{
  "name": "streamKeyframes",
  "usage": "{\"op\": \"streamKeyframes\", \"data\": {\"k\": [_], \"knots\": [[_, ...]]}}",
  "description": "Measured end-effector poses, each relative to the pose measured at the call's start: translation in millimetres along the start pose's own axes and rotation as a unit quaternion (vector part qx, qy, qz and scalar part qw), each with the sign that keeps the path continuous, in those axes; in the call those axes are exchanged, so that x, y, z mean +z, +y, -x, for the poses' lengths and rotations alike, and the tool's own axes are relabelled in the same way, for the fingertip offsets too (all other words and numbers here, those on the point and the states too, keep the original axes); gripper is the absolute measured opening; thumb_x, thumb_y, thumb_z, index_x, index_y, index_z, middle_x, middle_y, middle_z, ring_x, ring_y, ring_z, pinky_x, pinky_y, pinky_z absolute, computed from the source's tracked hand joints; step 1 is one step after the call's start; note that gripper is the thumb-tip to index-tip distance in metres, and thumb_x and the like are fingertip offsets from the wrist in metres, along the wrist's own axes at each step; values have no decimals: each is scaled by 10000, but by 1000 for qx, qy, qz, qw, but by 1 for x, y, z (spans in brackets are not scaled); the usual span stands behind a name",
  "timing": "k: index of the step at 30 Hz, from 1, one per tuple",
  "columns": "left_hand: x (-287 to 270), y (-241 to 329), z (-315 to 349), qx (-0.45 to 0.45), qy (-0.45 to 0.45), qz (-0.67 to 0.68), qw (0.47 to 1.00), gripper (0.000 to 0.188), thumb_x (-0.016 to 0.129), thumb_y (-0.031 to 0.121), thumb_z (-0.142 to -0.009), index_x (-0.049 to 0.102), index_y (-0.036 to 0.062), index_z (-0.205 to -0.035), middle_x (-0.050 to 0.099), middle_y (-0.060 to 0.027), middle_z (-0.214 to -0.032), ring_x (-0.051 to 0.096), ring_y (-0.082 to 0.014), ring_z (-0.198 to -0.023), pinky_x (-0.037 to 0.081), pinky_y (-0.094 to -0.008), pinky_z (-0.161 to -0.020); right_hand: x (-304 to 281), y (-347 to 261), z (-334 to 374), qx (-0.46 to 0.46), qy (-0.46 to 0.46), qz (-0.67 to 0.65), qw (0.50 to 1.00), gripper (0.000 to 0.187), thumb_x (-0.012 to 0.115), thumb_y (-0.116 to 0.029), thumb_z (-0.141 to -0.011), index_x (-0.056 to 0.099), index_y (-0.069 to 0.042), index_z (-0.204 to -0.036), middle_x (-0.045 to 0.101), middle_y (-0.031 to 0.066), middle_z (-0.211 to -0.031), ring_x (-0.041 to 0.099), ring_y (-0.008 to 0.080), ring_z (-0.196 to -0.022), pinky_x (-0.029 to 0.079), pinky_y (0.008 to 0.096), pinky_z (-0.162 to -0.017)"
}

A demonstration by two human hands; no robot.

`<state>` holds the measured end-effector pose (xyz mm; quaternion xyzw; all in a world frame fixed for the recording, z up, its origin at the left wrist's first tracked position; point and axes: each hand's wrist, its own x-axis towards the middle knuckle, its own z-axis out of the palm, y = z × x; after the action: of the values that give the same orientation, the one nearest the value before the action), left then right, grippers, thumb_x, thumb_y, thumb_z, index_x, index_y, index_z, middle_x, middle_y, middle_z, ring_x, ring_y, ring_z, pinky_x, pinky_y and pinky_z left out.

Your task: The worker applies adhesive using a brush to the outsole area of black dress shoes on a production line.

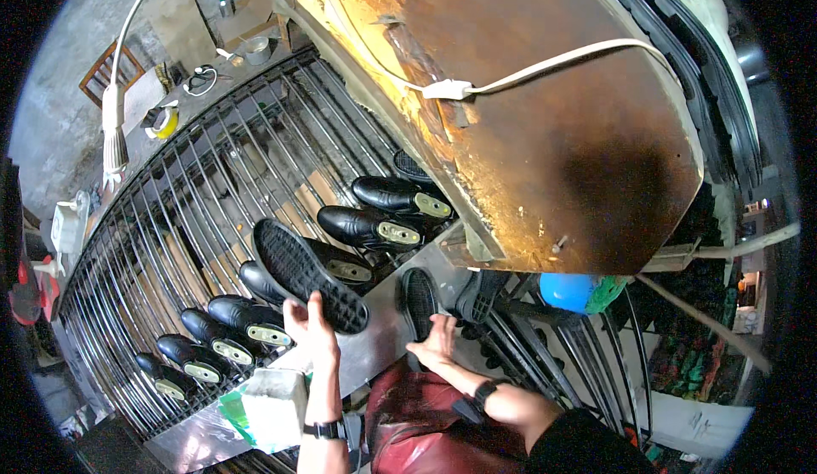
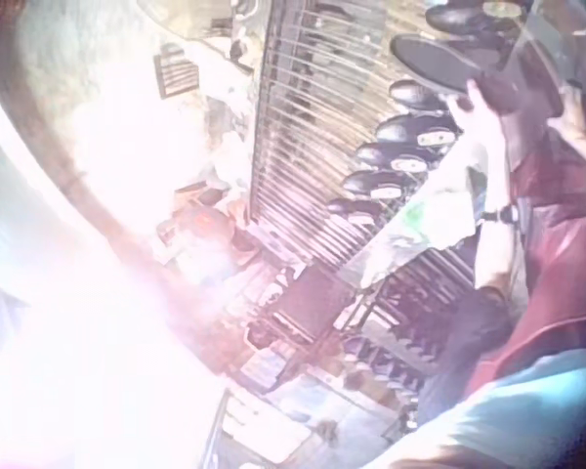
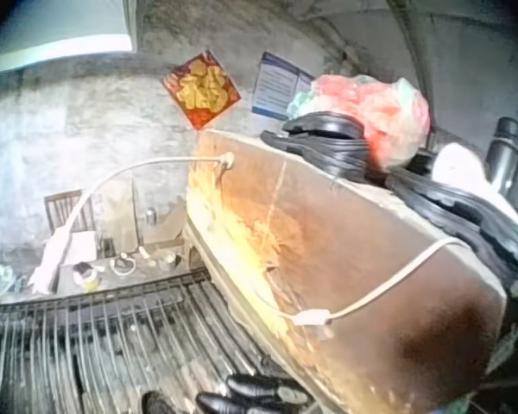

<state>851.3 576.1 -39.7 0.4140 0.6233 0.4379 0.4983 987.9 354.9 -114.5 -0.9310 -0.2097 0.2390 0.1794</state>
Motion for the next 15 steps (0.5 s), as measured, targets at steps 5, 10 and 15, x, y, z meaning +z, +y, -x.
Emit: {"op": "streamKeyframes", "data": {"k": [5,10,15], "knots": [[55,8,-46,-25,75,122,989,398,765,22,-892,403,115,-756,401,67,-734,332,-69,-678,293,-280,-611,-96,-30,-22,-94,-67,-182,976,781,936,-139,-576,586,-97,-1273,555,138,-1193,581,282,-1002,538,448,-881],[44,-6,-57,-21,148,103,983,277,746,29,-898,502,71,-772,581,24,-740,458,-72,-665,387,-269,-617,-166,-165,-69,-356,-10,-42,933,731,873,-114,-605,618,16,-1278,527,211,-1393,576,388,-1244,522,481,-1051],[133,-16,-37,-140,71,60,986,321,803,85,-877,501,108,-772,469,48,-748,405,-103,-740,365,-296,-671,-118,-195,-223,-369,19,56,928,694,810,-61,-684,620,43,-1343,490,226,-1487,528,460,-1338,479,507,-1143]]}}
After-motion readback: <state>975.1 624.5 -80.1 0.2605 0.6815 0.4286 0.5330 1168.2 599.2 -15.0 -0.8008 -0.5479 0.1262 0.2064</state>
